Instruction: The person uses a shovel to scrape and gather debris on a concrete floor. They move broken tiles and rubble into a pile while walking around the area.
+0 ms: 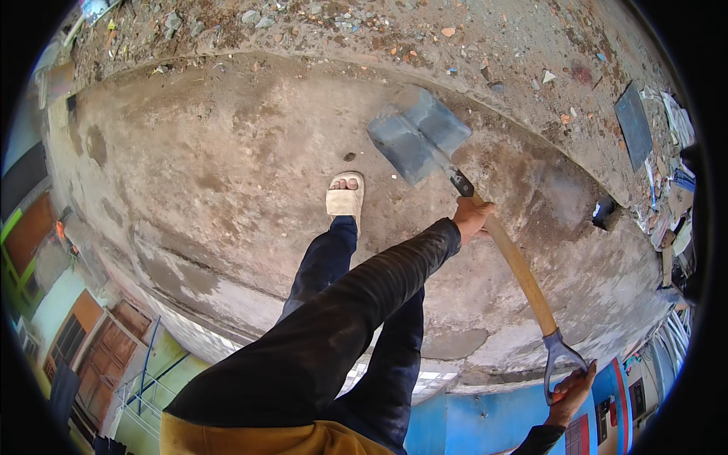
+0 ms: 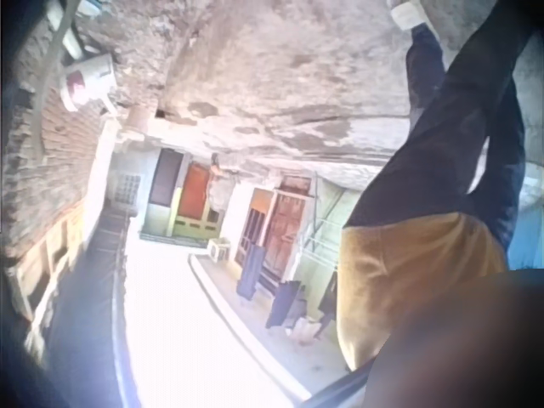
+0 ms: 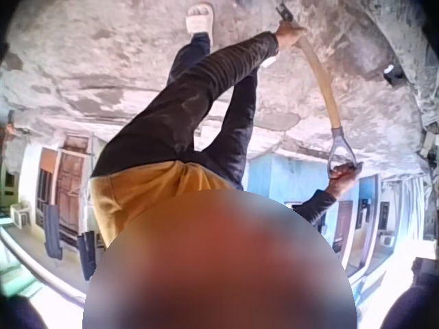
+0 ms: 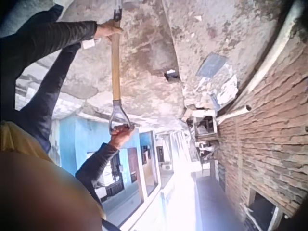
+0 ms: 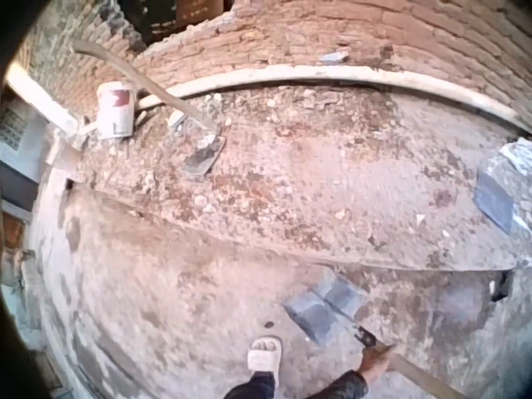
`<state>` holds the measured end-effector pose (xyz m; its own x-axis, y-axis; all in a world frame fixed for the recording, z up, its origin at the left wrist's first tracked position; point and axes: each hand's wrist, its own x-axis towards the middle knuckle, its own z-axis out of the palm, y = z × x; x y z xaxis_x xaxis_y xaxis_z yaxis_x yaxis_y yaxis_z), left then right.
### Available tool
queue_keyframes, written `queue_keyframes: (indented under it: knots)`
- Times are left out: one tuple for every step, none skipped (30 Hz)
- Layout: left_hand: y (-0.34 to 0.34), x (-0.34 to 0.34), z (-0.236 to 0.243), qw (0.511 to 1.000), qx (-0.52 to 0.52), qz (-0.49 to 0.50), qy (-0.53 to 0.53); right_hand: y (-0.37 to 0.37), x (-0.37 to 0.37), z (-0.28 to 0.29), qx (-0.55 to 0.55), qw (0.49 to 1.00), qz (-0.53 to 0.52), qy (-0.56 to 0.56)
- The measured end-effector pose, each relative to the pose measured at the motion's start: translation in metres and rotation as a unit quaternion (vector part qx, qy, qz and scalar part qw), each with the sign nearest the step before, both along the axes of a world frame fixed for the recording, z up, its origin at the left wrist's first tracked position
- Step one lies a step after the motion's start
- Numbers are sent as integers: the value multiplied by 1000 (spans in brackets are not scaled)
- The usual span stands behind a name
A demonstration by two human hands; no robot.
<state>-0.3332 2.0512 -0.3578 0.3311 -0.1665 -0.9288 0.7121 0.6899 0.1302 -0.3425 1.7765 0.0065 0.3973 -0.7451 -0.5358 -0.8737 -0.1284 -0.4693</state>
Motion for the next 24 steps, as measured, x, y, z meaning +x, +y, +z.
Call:
queue_keyframes:
  knots:
    - [2,1,2,1000,4,-14,15,1,-2,-2,-13,999,-31,6]
    - [7,4,0,1000,8,3,-2,3,0,-8,9,1000,-2,1]
    - [15,7,-4,1000,19,9,-2,6,6,-15,9,1000,5,5]
    - [20,11,-9,1000,-2,8,-8,10,14,-25,-21,999,-21,20]
    - [39,15,-23,999,-36,-19,-32,12,24,-34,31,999,-17,5]
    - [42,17,-29,999,6,43,14,14,29,-43,41,997,70,3]
    - [54,17,-40,999,0,-31,-20,15,35,-50,29,998,56,6]
    - [53,16,-44,999,-15,-19,-40,15,34,-54,33,996,85,-19]
    - [56,15,-49,999,1,-2,-35,13,32,-56,51,998,46,-4]
    - [50,11,-48,1000,-16,1,-9,11,25,-54,46,999,19,-5]
    - [43,7,-46,999,42,-12,-13,6,16,-52,55,998,11,1]
    - [35,5,-41,999,47,-6,-25,2,4,-46,71,996,49,3]
    - [26,1,-33,999,34,-8,-32,-3,-5,-40,37,999,28,-20]
    - [19,-5,-25,999,37,-1,-14,-7,-13,-32,70,997,33,-26]
    - [13,-6,-17,1000,12,-23,3,-10,-17,-28,40,999,7,-26]
    - [10,-7,-12,1000,1,-23,-16,-11,-18,-24,-4,1000,2,-27]
    - [12,-4,-11,1000,7,-21,-9,-8,-13,-26,24,1000,-4,-17]
    - [14,-3,-11,999,-30,-36,-7,-3,-6,-29,-16,999,-26,-18]
    - [22,1,-17,1000,-18,-14,-17,4,2,-35,28,999,16,-18]
    - [37,5,-26,1000,20,6,-18,14,14,-46,54,998,35,-4]
    - [54,9,-37,998,54,-16,-12,23,25,-54,84,994,74,-20]
    - [60,6,-45,999,32,-17,-33,34,29,-61,62,996,67,-20]
    - [70,7,-54,996,85,27,-16,43,32,-67,76,994,74,-22]
    - [82,6,-62,993,109,37,3,51,30,-71,104,989,103,-34]
